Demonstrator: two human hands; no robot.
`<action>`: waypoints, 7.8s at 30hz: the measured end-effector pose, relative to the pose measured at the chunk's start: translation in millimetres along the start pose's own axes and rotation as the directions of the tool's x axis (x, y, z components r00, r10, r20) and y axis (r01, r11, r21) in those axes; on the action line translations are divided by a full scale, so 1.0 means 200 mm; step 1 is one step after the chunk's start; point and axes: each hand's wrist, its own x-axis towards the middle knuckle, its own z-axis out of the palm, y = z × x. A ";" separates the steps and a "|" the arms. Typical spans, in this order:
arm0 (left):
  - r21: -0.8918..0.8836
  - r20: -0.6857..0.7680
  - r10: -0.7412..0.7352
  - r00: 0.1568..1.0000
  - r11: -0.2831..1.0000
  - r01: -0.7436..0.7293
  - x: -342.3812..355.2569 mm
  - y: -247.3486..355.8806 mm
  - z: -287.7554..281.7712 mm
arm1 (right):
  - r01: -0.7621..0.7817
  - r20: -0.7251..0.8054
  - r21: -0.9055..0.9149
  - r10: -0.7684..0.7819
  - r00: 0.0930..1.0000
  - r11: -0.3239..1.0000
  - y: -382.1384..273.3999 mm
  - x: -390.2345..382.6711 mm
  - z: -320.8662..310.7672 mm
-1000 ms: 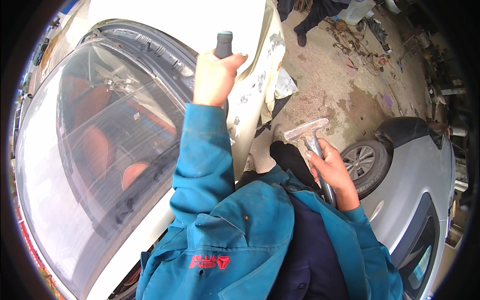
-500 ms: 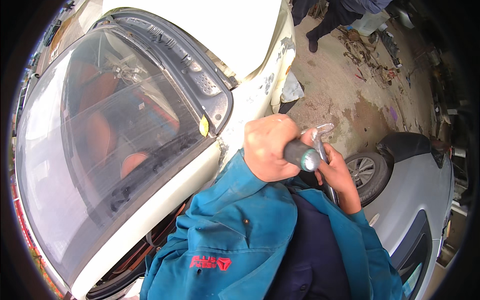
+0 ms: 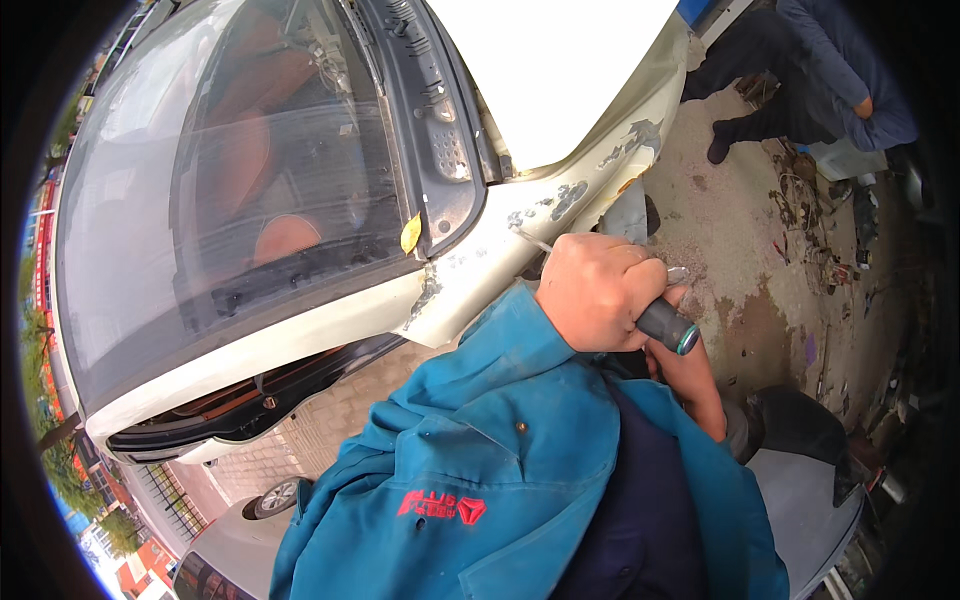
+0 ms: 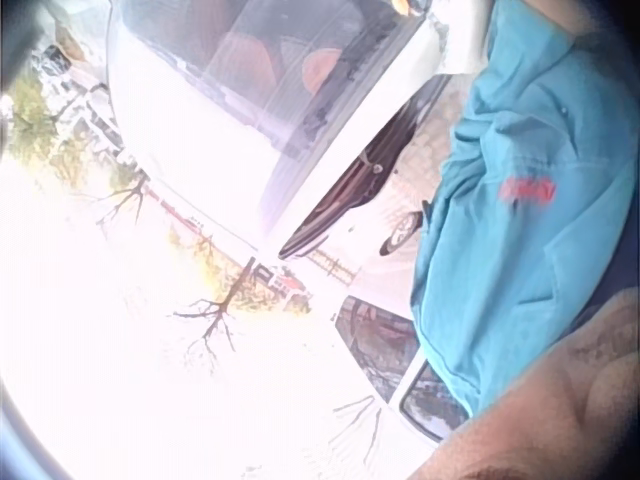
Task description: The person uses a hammer and a bodywork tool to repeatedly tap and flatten a damaged area on the front fender of a white car. The person adjusts the tool position and strikes the metal to smooth out the dent.
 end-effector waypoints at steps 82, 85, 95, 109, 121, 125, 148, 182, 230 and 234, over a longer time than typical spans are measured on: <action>0.436 -0.738 -0.105 0.666 0.680 0.590 0.34 -0.16 0.27 | 0.750 0.682 -0.023 -0.538 0.495 0.661 -0.92 0.74 -0.76; 0.438 -0.736 -0.114 0.667 0.671 0.598 0.34 -0.17 0.27 | 0.836 0.689 -0.061 -0.583 0.430 0.545 -0.94 0.74 -0.67; 0.447 -0.728 -0.104 0.678 0.678 0.584 0.33 -0.18 0.30 | 0.755 0.543 0.321 -0.765 0.348 0.571 -1.11 0.57 -0.67; 0.456 -0.758 -0.046 0.650 0.675 0.579 0.32 -0.14 0.27 | 0.736 0.668 -0.081 -0.512 0.541 0.672 -1.06 0.71 -0.73; 0.369 -0.837 -0.057 0.544 0.676 0.638 0.31 -0.13 0.21 | 0.786 0.679 -0.006 -0.575 0.457 0.618 -1.08 0.68 -0.64; 0.353 -0.843 -0.053 0.535 0.696 0.625 0.32 -0.12 0.21 | 0.824 0.736 -0.054 -0.535 0.415 0.564 -1.12 0.69 -0.56; 0.411 -0.815 -0.028 0.579 0.676 0.612 0.32 -0.15 0.24 | 0.785 0.543 0.325 -0.784 0.302 0.528 -1.39 0.53 -0.58; 0.394 -0.822 -0.062 0.566 0.655 0.644 0.30 -0.16 0.24 | 0.819 0.682 -0.099 -0.561 0.470 0.565 -1.32 0.60 -0.56; 0.487 -0.753 -0.095 0.652 0.585 0.648 0.30 -0.20 0.25 | 0.729 0.511 0.151 -0.684 0.521 0.668 -1.14 0.74 -0.60; 0.478 -0.754 -0.095 0.650 0.598 0.643 0.29 -0.19 0.25 | 0.716 0.531 0.252 -0.711 0.461 0.651 -1.09 0.75 -0.54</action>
